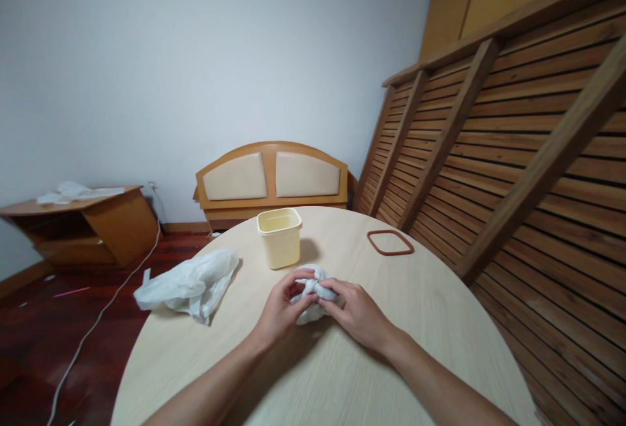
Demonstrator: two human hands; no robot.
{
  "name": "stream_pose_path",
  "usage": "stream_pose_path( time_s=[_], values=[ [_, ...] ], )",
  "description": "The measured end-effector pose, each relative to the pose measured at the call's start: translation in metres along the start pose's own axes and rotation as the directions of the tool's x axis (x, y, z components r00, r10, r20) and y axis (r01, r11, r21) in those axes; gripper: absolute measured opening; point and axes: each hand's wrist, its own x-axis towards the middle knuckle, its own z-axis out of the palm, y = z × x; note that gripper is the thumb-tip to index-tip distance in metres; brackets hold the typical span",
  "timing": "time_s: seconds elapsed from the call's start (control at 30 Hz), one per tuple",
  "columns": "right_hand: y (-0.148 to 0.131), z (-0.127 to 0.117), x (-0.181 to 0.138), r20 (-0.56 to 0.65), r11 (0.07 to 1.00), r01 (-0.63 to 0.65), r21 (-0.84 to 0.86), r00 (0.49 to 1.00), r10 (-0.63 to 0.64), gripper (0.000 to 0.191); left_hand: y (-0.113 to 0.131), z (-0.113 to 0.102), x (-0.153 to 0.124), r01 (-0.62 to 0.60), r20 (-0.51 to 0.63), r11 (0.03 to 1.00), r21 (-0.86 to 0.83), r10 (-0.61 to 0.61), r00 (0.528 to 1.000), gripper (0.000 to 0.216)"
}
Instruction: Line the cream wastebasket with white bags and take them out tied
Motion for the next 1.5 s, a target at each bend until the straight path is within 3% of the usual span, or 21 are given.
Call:
stream_pose_path(
  time_s=[0.2,0.4,0.73,1.0,1.17,1.33,1.5],
  values=[
    [0.002,0.000,0.001,-0.020,0.994,0.013,0.113,1.000,-0.010,0.020,0.009,0.003,-0.005,-0.124,0.056,0.979,0.164,0.117,0.992,0.012],
    [0.002,0.003,0.001,0.021,0.974,-0.066,0.218,0.998,0.063,0.010,0.009,0.005,-0.007,-0.144,0.026,0.955,0.261,0.142,0.990,0.007],
    [-0.002,-0.003,0.000,0.039,0.963,-0.070,0.260,0.997,0.062,0.005,0.019,0.004,-0.009,-0.172,0.080,0.921,0.349,0.154,0.985,0.027],
    [0.003,-0.003,0.002,0.030,0.926,-0.107,0.363,0.994,0.103,0.005,0.014,0.006,-0.010,-0.104,-0.015,0.966,0.238,0.110,0.994,0.039],
    [0.011,-0.002,0.002,0.020,0.892,-0.122,0.435,0.992,0.126,0.007,0.010,0.004,-0.009,-0.160,0.053,0.941,0.298,0.151,0.987,0.037],
    [0.011,-0.002,0.002,-0.012,0.926,-0.113,0.360,0.992,0.125,0.008,0.015,0.003,-0.011,-0.288,0.259,0.843,0.454,0.184,0.948,0.034],
    [0.008,-0.006,0.002,-0.107,0.996,-0.002,0.089,0.994,0.011,0.013,0.012,0.006,-0.012,-0.239,0.223,0.824,0.513,0.141,0.965,0.029]
  ],
)
